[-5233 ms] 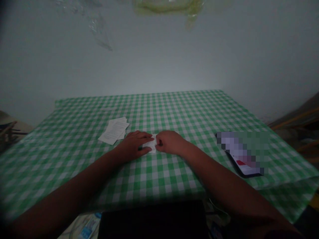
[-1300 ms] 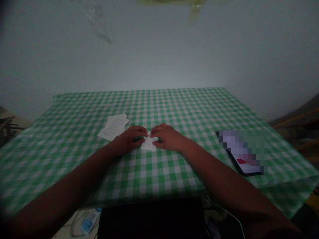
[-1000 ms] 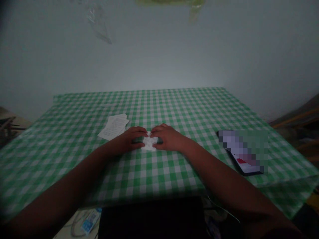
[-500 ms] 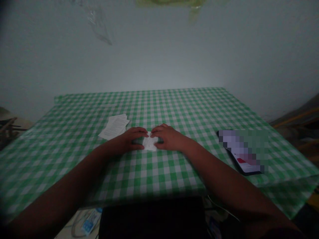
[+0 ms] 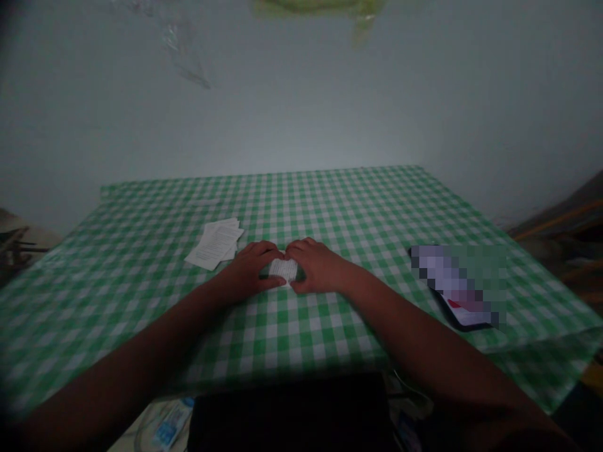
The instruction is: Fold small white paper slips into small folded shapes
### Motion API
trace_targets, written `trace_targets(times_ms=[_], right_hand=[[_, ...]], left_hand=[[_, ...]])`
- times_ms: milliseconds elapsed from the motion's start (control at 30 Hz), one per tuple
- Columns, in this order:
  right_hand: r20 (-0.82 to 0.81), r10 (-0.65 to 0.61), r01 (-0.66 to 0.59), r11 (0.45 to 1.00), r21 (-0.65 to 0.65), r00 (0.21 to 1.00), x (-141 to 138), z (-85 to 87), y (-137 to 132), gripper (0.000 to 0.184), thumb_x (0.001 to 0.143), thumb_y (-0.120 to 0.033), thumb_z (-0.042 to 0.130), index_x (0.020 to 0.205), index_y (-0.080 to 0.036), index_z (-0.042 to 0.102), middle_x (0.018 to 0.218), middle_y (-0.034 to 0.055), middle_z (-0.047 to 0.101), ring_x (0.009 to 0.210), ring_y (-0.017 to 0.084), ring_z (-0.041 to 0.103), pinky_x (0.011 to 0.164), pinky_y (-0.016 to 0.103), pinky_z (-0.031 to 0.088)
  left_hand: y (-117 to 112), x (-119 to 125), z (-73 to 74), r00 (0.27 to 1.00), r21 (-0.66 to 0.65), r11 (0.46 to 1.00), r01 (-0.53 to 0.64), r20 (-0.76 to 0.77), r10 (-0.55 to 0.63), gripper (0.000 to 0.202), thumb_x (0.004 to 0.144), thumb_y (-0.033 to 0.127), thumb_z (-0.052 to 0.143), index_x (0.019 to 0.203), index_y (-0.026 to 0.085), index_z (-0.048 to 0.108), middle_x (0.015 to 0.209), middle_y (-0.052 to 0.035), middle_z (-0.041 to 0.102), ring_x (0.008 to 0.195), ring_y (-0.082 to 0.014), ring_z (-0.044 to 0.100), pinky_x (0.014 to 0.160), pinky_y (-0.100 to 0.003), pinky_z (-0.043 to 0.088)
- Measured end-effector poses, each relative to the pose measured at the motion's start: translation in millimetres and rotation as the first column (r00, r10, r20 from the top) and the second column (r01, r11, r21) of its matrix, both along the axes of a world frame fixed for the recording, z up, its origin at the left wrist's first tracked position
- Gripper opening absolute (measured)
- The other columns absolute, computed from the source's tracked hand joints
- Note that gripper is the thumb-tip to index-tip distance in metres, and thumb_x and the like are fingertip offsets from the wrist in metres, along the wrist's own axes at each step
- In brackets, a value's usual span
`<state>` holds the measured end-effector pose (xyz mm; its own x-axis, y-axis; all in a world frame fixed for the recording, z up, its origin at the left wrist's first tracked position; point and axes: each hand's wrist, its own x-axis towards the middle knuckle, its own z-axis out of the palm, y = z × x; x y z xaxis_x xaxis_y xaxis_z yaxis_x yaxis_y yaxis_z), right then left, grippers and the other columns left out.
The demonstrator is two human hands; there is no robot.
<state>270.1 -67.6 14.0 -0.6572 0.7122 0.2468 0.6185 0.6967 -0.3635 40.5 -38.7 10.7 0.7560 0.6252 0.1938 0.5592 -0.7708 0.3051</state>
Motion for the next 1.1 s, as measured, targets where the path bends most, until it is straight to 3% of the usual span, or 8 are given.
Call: trace_targets(times_ms=[233,533,833,933,1100], right_hand=[[-0.014,-0.189,0.188,0.982,-0.008,0.982,5.5,-6.3,14.6,0.032,0.077,-0.027,0.067,0.105,-0.02,0.054,0.11,0.009,0.06,0.104,0.026,0.053,0.089,0.041,0.045],[0.006,-0.137,0.137,0.991,-0.004,0.991,3.9,-4.3,2.5,0.05,0.068,-0.035,0.076,0.11,-0.023,0.052,0.121,0.0101,0.055,0.109,0.029,0.052,0.09,0.044,0.046],[-0.058,-0.435,0.435,0.9,-0.003,0.899,10.1,-17.2,32.4,0.03,0.076,-0.029,0.068,0.099,-0.022,0.05,0.114,0.0103,0.055,0.107,0.027,0.051,0.085,0.043,0.047],[-0.066,-0.421,0.422,0.907,0.001,0.905,9.2,-16.1,27.8,0.028,0.077,-0.028,0.068,0.098,-0.023,0.05,0.112,0.009,0.055,0.106,0.026,0.051,0.084,0.042,0.047],[-0.019,-0.286,0.286,0.958,-0.015,0.958,7.5,-10.4,14.5,0.03,0.075,-0.032,0.073,0.095,-0.023,0.051,0.107,0.0068,0.057,0.102,0.025,0.053,0.085,0.04,0.047]], left_hand=[[2.7,-0.9,-3.5,0.999,0.003,1.0,-0.03,-0.027,0.03,0.049,0.079,0.049,0.074,0.119,0.022,0.061,0.126,-0.0075,0.056,0.115,-0.0276,0.052,0.102,-0.045,0.042],[1.3,-1.1,-0.8,0.999,-0.003,1.0,-0.027,-0.029,0.027,0.05,0.08,0.047,0.073,0.123,0.025,0.06,0.126,-0.0069,0.057,0.114,-0.0283,0.052,0.1,-0.046,0.042],[4.4,-0.6,-3.8,0.999,-0.003,1.0,-0.015,-0.035,0.015,0.053,0.08,0.05,0.072,0.125,0.024,0.061,0.126,-0.0079,0.057,0.116,-0.0294,0.051,0.101,-0.047,0.041],[4.5,-0.5,-3.7,0.999,-0.002,1.0,-0.023,-0.031,0.023,0.053,0.079,0.05,0.073,0.124,0.025,0.061,0.126,-0.0074,0.057,0.116,-0.0289,0.052,0.101,-0.047,0.041],[3.1,-1.2,-3.0,1.0,-0.015,1.0,-0.023,-0.021,0.022,0.052,0.079,0.051,0.073,0.123,0.026,0.061,0.127,-0.0067,0.057,0.115,-0.0283,0.052,0.1,-0.046,0.042]])
